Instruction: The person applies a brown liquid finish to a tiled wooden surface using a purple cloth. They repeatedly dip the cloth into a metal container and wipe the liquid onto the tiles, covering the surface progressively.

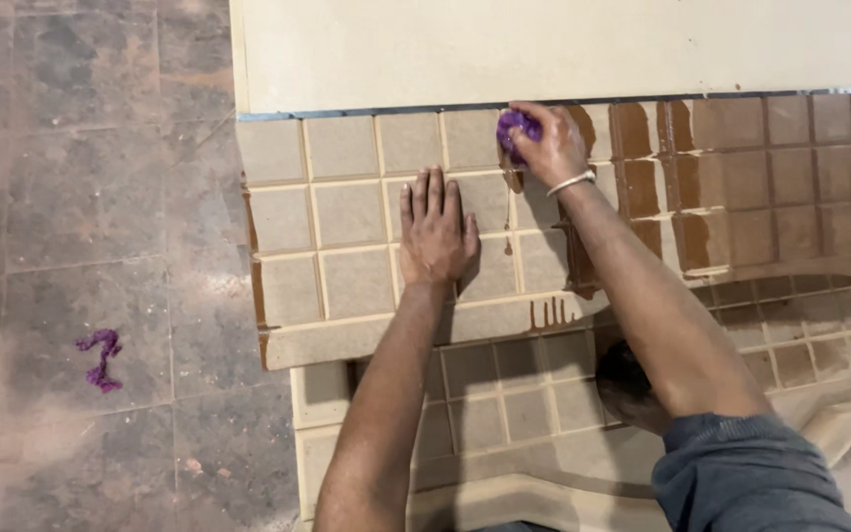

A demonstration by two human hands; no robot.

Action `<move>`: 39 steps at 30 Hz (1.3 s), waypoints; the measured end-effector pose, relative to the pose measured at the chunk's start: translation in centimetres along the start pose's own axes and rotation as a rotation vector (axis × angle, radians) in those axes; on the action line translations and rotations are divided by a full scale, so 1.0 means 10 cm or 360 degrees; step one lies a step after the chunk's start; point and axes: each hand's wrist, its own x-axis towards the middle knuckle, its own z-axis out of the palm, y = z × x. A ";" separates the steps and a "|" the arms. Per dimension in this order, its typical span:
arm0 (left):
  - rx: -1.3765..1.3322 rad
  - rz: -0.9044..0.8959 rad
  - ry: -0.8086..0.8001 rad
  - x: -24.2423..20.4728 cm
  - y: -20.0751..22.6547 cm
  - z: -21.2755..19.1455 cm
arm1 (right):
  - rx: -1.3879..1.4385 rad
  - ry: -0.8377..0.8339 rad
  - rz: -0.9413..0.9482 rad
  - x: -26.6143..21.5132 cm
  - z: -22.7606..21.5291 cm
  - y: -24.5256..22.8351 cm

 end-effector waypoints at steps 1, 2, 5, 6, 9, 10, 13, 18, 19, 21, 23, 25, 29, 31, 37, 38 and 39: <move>0.0008 0.0002 -0.0020 0.02 0.00 -0.02 | -0.0128 0.0042 0.0008 0.08 -0.01 -0.07; 0.0009 0.0003 -0.0042 0.02 0.00 -0.03 | -0.0217 -0.0014 0.0033 0.09 -0.04 -0.12; 0.0022 -0.0004 -0.0045 0.01 0.00 -0.03 | -0.0447 -0.0227 0.0048 -0.09 -0.12 -0.19; 0.0022 -0.0003 -0.0047 0.01 -0.01 -0.03 | -0.0494 -0.0320 0.0003 -0.19 -0.16 -0.20; 0.0037 0.0002 -0.0048 0.02 -0.02 -0.02 | -0.0512 -0.0394 0.0093 -0.34 -0.29 -0.26; 0.0051 0.0005 -0.0048 0.02 -0.02 -0.01 | -0.0495 -0.0388 0.0161 -0.36 -0.32 -0.28; 0.0074 0.0010 -0.0043 0.03 -0.03 0.00 | -0.0487 -0.0180 0.0127 -0.07 -0.36 -0.43; 0.0083 0.0022 -0.0049 0.01 -0.02 0.00 | -0.0646 -0.0327 -0.0012 -0.01 -0.35 -0.58; 0.0082 0.0023 -0.0050 0.02 -0.03 0.00 | -0.0622 -0.0386 0.0038 -0.02 -0.37 -0.57; 0.0081 0.0017 -0.0053 0.01 -0.03 0.01 | -0.0667 -0.0314 0.0027 -0.03 -0.43 -0.52; 0.0086 0.0013 -0.0046 0.01 -0.03 0.01 | -0.0668 -0.0229 -0.0021 0.01 -0.43 -0.47; 0.0102 0.0012 -0.0043 0.02 -0.02 0.01 | -0.0613 -0.0141 -0.0104 0.06 -0.33 -0.43; 0.0098 -0.0019 -0.0105 0.01 -0.02 0.00 | -0.0714 0.0038 -0.0446 -0.12 -0.13 -0.26; 0.0105 0.0001 -0.0082 0.03 -0.02 0.01 | -0.0710 0.0065 -0.0538 -0.47 -0.12 -0.17; 0.0121 0.0005 -0.0117 0.02 -0.03 0.03 | -0.0757 -0.0067 -0.0634 -1.74 -0.37 -0.24; 0.0127 -0.0007 -0.0138 0.02 -0.03 0.02 | -0.0770 -0.0094 -0.0610 -1.82 -0.41 -0.27; 0.0119 -0.0008 -0.0121 0.02 -0.03 0.02 | -0.0724 -0.0071 -0.0605 -1.78 -0.41 -0.28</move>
